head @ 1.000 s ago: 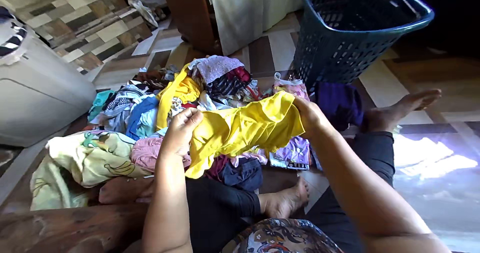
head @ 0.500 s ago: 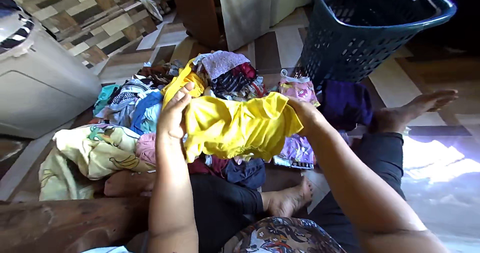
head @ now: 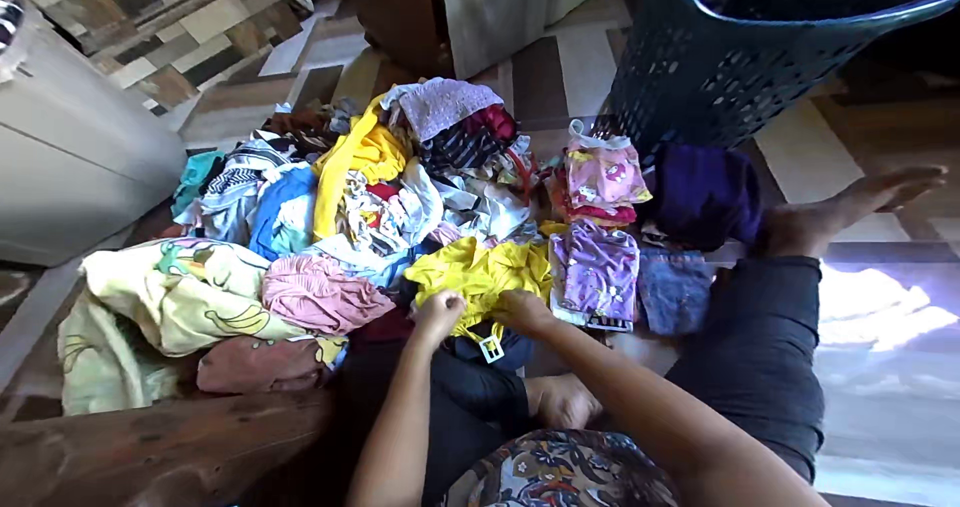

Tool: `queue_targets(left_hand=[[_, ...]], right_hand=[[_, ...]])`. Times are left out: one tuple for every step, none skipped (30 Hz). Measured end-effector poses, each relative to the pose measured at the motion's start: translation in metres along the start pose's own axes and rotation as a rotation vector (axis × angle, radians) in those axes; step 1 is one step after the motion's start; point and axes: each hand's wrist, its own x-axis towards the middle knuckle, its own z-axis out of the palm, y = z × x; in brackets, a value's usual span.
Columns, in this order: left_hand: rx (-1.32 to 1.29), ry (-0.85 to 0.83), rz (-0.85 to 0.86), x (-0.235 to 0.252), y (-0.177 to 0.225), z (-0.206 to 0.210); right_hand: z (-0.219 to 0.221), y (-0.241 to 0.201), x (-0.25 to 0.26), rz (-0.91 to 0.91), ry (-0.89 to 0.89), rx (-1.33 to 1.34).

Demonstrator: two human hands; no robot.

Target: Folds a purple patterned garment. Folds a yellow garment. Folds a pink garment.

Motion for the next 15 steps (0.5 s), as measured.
queue_targets(left_hand=[[0.132,-0.020,0.003,0.000,-0.004,0.008],[0.231,-0.028,0.004,0.000,-0.005,0.013],[0.307,-0.026,0.005,0.000,-0.003,0.015],[0.361,-0.015,0.005,0.000,-0.001,0.015],[0.408,-0.003,0.000,0.000,0.001,0.015],[0.457,0.003,-0.016,0.000,0.003,0.016],[0.498,0.003,-0.037,0.001,0.004,0.017],[0.529,0.001,-0.056,0.001,0.005,0.019],[0.553,0.006,-0.072,0.001,0.007,0.021],[0.572,0.016,-0.087,0.001,0.010,0.022],[0.583,0.029,-0.102,0.000,0.012,0.023],[0.588,0.046,-0.116,-0.001,0.014,0.023],[0.591,0.058,-0.128,-0.001,0.015,0.023],[0.595,0.060,-0.135,-0.001,0.016,0.023],[0.594,0.051,-0.135,-0.002,0.018,0.023]], right_hand=[[0.004,-0.004,0.000,0.032,-0.014,-0.036],[0.006,-0.006,0.001,0.055,-0.013,-0.055],[0.005,-0.008,0.002,0.080,-0.009,-0.057],[0.003,-0.008,0.003,0.103,-0.010,-0.046],[0.001,-0.007,0.005,0.122,-0.013,-0.030],[-0.001,-0.004,0.008,0.134,-0.013,-0.011],[-0.004,-0.002,0.009,0.132,-0.011,0.014],[-0.009,-0.002,0.008,0.122,-0.003,0.053],[-0.015,-0.004,0.004,0.110,0.007,0.117],[-0.022,-0.007,-0.001,0.103,0.036,0.197],[-0.028,-0.010,-0.006,0.094,0.076,0.278],[-0.033,-0.011,-0.009,0.079,0.116,0.355],[-0.036,-0.010,-0.010,0.056,0.146,0.396],[-0.039,-0.008,-0.010,0.022,0.158,0.402],[-0.039,-0.005,-0.008,-0.014,0.151,0.377]])
